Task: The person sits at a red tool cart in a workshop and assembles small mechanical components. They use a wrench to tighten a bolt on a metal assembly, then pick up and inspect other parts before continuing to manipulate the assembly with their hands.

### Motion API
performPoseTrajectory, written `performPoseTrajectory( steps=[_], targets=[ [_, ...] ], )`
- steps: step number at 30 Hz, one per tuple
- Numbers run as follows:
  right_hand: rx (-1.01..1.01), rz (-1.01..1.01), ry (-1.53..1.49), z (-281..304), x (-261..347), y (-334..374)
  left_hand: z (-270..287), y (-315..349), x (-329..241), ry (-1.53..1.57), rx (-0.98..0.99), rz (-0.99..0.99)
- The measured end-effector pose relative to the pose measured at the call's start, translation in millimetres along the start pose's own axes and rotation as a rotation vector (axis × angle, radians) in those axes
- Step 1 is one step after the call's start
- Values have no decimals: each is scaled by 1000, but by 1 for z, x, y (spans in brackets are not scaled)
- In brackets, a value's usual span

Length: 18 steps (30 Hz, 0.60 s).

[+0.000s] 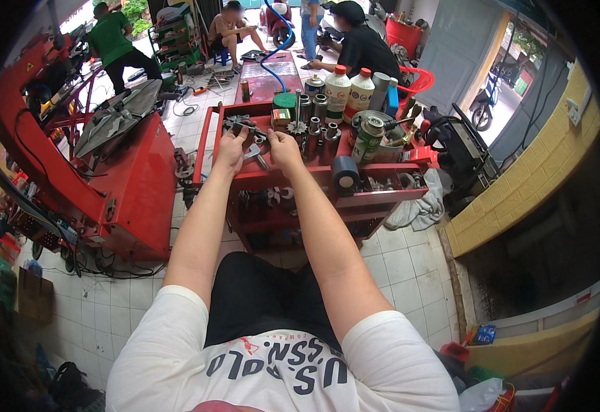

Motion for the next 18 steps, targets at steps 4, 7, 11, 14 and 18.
performPoseTrajectory(
  steps=[4, 7, 11, 14, 18],
  targets=[
    [23, -84, 1, -3, 5, 5, 0, 2, -1, -16, 22, -4],
    [9, 14, -99, -6, 10, 5, 1, 0, -1, 10, 9, -15],
    [-18, 151, -73, -8, 9, 3, 9, -6, 0, 10, -12, -31],
    [18, 52, 9, -2, 0, -4, 2, -3, 1, 4, -10, -16],
    [82, -41, 1, -8, 0, 2, 6, -2, -2, 36, -30, -8]
  ],
)
Point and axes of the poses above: each hand's wrist, its own y-axis away from the middle knuckle, its own z-axis out of the back of the hand, x = y × z, the point moved 7 cm from there along -y, towards the middle knuckle, and after that the axes turned 1 degree about -z, right-handed, at the moved point
